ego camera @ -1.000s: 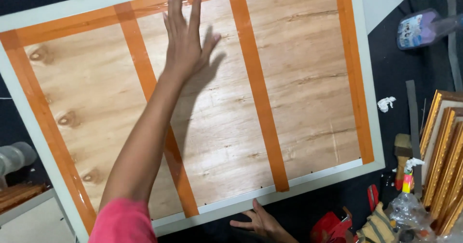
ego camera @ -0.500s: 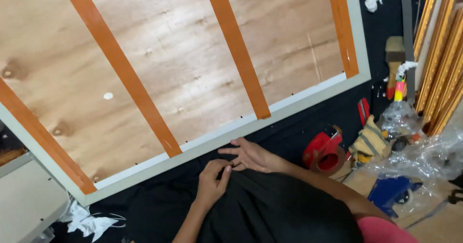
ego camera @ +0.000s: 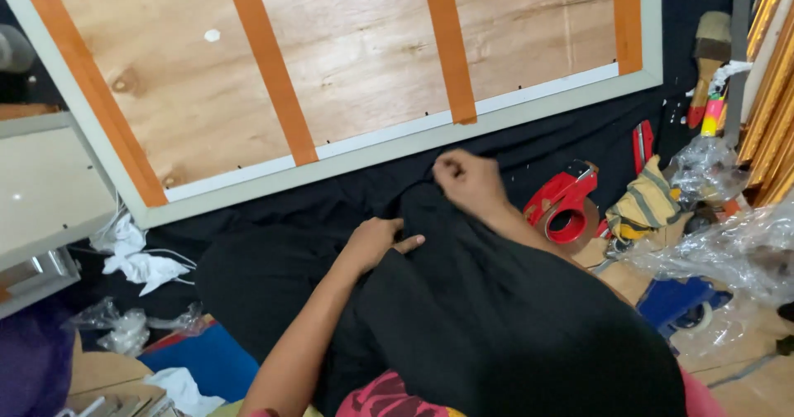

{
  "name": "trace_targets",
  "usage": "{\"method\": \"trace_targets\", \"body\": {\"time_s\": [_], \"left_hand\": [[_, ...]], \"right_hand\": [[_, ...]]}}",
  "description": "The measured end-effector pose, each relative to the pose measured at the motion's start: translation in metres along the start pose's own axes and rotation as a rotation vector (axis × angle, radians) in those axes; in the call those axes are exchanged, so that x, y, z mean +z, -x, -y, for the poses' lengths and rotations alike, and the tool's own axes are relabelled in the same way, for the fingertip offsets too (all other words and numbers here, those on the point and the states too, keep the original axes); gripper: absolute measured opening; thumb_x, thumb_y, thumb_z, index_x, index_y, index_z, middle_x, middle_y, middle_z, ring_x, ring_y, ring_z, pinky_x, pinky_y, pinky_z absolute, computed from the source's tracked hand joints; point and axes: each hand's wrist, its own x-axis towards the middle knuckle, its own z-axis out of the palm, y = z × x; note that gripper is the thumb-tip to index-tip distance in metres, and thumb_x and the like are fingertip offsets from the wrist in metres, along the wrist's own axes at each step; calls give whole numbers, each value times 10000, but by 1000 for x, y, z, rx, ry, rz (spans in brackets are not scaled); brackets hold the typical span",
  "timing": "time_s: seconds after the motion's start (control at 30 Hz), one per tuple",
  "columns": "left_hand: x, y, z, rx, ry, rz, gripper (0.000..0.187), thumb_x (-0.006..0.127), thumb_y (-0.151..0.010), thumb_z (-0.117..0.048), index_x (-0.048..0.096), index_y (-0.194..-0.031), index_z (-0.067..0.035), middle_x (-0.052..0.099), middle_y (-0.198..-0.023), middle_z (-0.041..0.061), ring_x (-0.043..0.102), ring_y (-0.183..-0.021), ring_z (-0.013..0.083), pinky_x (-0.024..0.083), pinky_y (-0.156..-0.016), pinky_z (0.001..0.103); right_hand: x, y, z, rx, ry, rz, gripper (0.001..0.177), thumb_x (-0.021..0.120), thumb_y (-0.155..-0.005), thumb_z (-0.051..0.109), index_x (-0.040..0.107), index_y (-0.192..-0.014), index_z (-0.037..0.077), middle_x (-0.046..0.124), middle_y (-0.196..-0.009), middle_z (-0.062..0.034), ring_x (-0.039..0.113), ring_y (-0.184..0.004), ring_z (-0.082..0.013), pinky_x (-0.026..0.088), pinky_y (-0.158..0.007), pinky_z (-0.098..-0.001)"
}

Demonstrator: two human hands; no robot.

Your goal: Applying and smoothing double-sided tape onto a wooden board using a cloth and a utility knife.

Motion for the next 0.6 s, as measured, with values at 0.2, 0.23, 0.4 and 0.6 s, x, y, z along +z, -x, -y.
{"method": "trace_targets", "body": {"time_s": [0.2,0.23,0.4,0.6], "left_hand": [[16,-9,16,129,-456,-32,527,617,-946,-533,778,-963,-31,778,-907,220,742,-935,411,575,-850,477],[23,-20,30,325,-383,-335,456,665,-852,-542,640,-905,-89,673,-809,159,698,-842,377,538,-763,452],[31,-46,22,694,-299,-643,575,562,-843,-551,603,-1297,-201,634,-1221,76,606,-1186,319,517,-907,415],[16,-70,-3,306,-446,-150,647,455,-981,-473,517,-1466,-50,684,-1211,260,675,-1146,428,552,-976,494]], "right_hand": [[-52,-43,-53,-740,1123,-612,440,683,-929,449,631,-1234,136,561,-1098,-91,609,-980,-295,454,-734,-406],[-56,-47,-56,-742,1133,-612,460,690,-919,423,617,-1279,146,531,-1128,-86,599,-975,-296,436,-721,-399],[-55,-43,-44,-675,1111,-584,456,695,-915,362,603,-1320,174,463,-1138,-68,584,-953,-314,375,-720,-391],[-59,-46,-53,-642,1144,-568,521,705,-838,312,580,-1340,255,436,-1147,-46,588,-1012,-309,375,-775,-401]]}}
